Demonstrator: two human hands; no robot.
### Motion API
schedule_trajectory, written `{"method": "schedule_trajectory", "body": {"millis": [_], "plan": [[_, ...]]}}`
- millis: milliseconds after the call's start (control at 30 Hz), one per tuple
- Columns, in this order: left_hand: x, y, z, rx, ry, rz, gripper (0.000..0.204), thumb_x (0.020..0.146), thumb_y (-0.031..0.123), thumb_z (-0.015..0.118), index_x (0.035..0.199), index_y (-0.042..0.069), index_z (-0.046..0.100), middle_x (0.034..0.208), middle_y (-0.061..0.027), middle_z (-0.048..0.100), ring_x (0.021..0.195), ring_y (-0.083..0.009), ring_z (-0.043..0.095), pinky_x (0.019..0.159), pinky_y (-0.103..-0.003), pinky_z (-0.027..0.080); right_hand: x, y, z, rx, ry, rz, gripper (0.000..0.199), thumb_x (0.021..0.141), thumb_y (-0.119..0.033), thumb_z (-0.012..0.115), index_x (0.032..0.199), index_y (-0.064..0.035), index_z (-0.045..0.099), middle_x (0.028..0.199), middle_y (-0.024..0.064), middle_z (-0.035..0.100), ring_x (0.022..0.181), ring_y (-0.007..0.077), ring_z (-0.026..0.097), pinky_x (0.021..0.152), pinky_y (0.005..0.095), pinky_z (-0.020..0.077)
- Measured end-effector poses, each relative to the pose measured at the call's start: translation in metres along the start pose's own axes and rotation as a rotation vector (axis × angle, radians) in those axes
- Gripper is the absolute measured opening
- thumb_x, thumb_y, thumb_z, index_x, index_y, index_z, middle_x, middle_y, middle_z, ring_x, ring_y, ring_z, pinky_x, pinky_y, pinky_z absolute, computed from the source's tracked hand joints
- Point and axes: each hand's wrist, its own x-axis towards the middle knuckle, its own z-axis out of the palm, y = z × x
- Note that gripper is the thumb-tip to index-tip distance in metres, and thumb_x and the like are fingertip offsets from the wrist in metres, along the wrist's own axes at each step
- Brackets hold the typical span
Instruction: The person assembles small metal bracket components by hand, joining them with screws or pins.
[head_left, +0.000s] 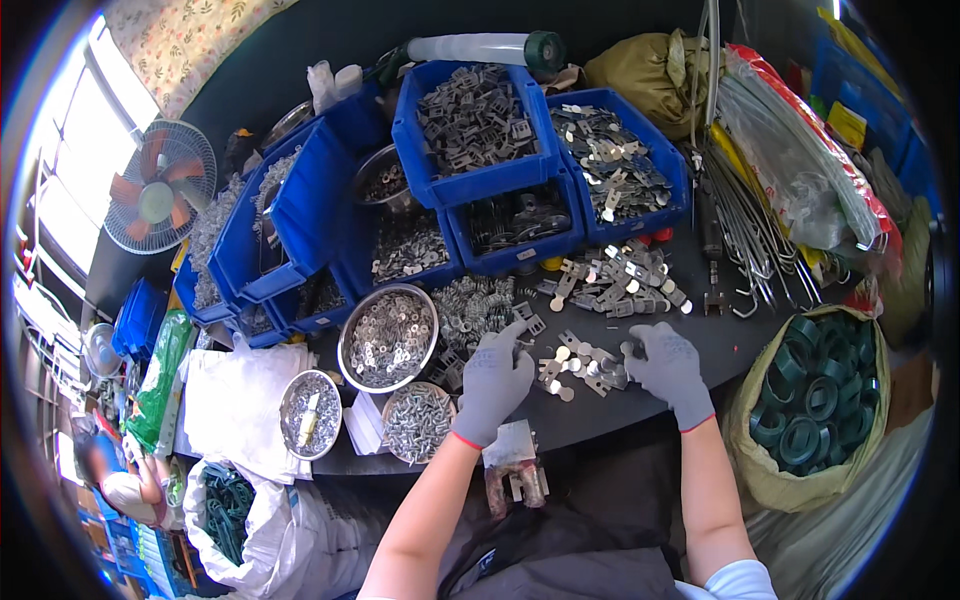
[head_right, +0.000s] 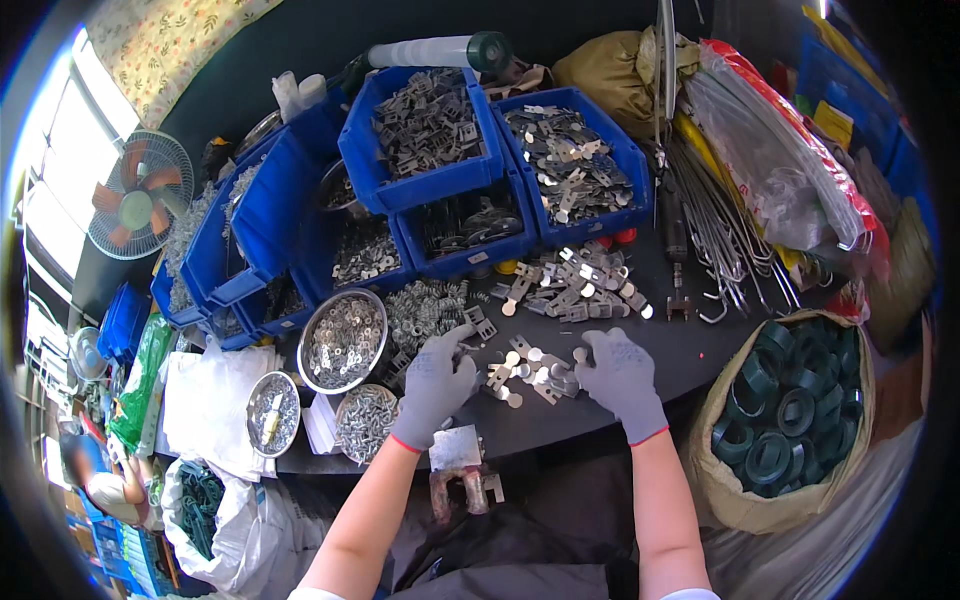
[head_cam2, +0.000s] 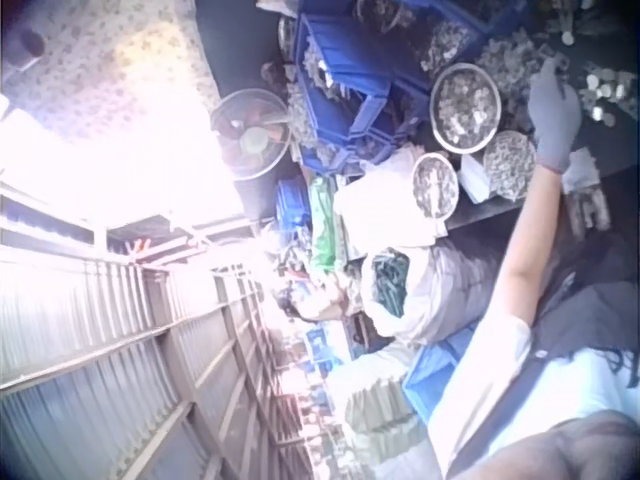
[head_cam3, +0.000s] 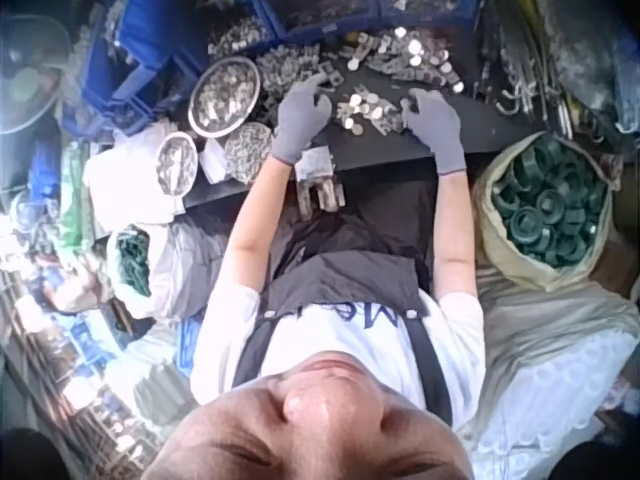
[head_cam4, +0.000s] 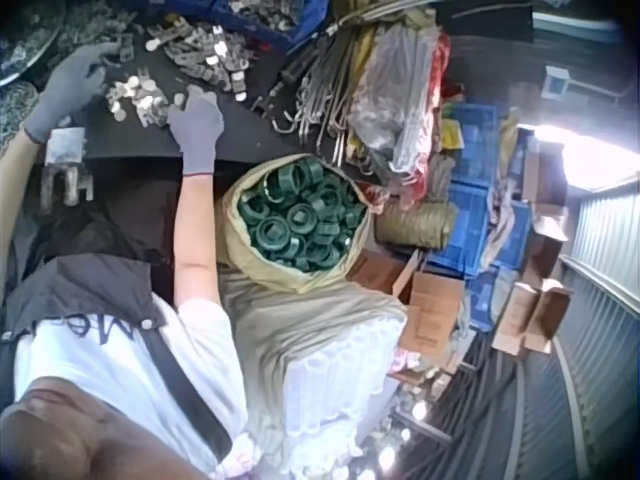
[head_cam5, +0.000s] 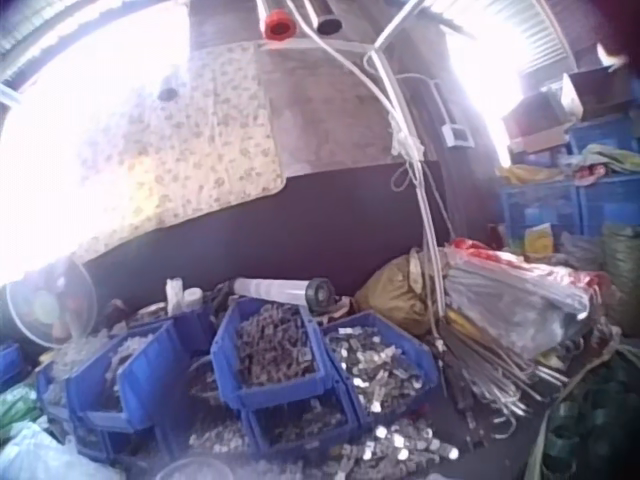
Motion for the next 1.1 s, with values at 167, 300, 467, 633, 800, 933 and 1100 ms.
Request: {"method": "schedule_trajectory", "body": {"millis": [167, 300, 467, 633, 800, 933, 1100], "plan": [[-0.021, 0.003, -0.009, -0.59, -0.035, -0.103, 0.04, 0.09, 0.008, 0.052, 0.13, 0.006, 0.054, 0.096, -0.0073, 0.062, 0.081, -0.0146, 0.062, 0.073, -0.028, 0.052, 0.002, 0.001, 0.002, 0.145, -0.15, 0.044, 0.035, 0.073, -0.025, 0.068, 0.106, -0.0122, 0.066, 0.102, 0.0126, 0.059, 0.092, 0.0308, 0.063, 0.079, 0.0408, 0.0501], [-0.03, 0.013, -0.02, -0.983, -0.045, -0.413, 0.033, 0.097, 0.009, 0.045, 0.128, 0.002, 0.056, 0.102, -0.0017, 0.061, 0.084, -0.0064, 0.059, 0.073, -0.02, 0.049, 0.006, 0.002, 0.001, 0.102, -0.157, -0.004, 0.037, 0.069, -0.022, 0.071, 0.104, -0.0129, 0.064, 0.105, 0.0137, 0.057, 0.094, 0.0315, 0.061, 0.082, 0.0409, 0.0491], [-0.037, 0.011, -0.026, -1.058, -0.13, -0.445, 0.038, 0.095, 0.012, 0.051, 0.131, 0.003, 0.053, 0.094, 0.0001, 0.063, 0.075, -0.0043, 0.057, 0.065, -0.019, 0.048, 0.016, 0.005, 0.004, 0.024, -0.253, -0.009, 0.031, 0.069, -0.019, 0.07, 0.099, -0.0124, 0.063, 0.102, 0.0132, 0.059, 0.094, 0.0326, 0.061, 0.083, 0.042, 0.0482], [-0.044, 0.014, -0.032, -1.239, -0.076, -0.5, 0.041, 0.094, 0.013, 0.052, 0.134, 0.002, 0.049, 0.095, -0.0002, 0.062, 0.079, -0.0074, 0.058, 0.07, -0.022, 0.05, -0.014, -0.039, -0.018, 0.604, -0.006, 0.111, 0.019, 0.077, -0.012, 0.068, 0.092, -0.0049, 0.059, 0.089, 0.0074, 0.064, 0.069, 0.0166, 0.064, 0.062, 0.0285, 0.0499], [-0.057, 0.027, -0.035, -1.492, -0.126, -0.466, 0.032, 0.093, 0.007, 0.055, 0.124, 0.001, 0.051, 0.105, -0.0068, 0.062, 0.089, -0.0124, 0.062, 0.079, -0.026, 0.053, -0.053, -0.08, -0.024, 1.52, -0.004, 0.069, 0.014, 0.081, 0.0, 0.065, 0.087, -0.0026, 0.053, 0.092, 0.0099, 0.063, 0.071, 0.0102, 0.062, 0.058, 0.0199, 0.0479], [-0.061, 0.03, -0.02, -1.669, -0.097, -0.44, 0.027, 0.095, 0.005, 0.051, 0.121, 0.0, 0.053, 0.107, -0.0099, 0.063, 0.1, -0.0192, 0.063, 0.09, -0.034, 0.054, -0.061, -0.09, -0.017, 1.606, 0.024, 0.031, 0.016, 0.077, 0.005, 0.067, 0.083, -0.0005, 0.053, 0.092, 0.0145, 0.065, 0.07, 0.01, 0.063, 0.057, 0.0184, 0.0472], [-0.066, 0.032, -0.015, -1.513, -0.021, -0.352, 0.021, 0.095, 0.004, 0.052, 0.115, -0.001, 0.057, 0.104, -0.0097, 0.064, 0.096, -0.0193, 0.064, 0.091, -0.035, 0.053, -0.064, -0.084, -0.018, 1.537, -0.002, 0.073, 0.014, 0.076, 0.006, 0.068, 0.076, 0.0, 0.055, 0.09, 0.0144, 0.066, 0.069, 0.009, 0.063, 0.057, 0.0193, 0.0479]]}}
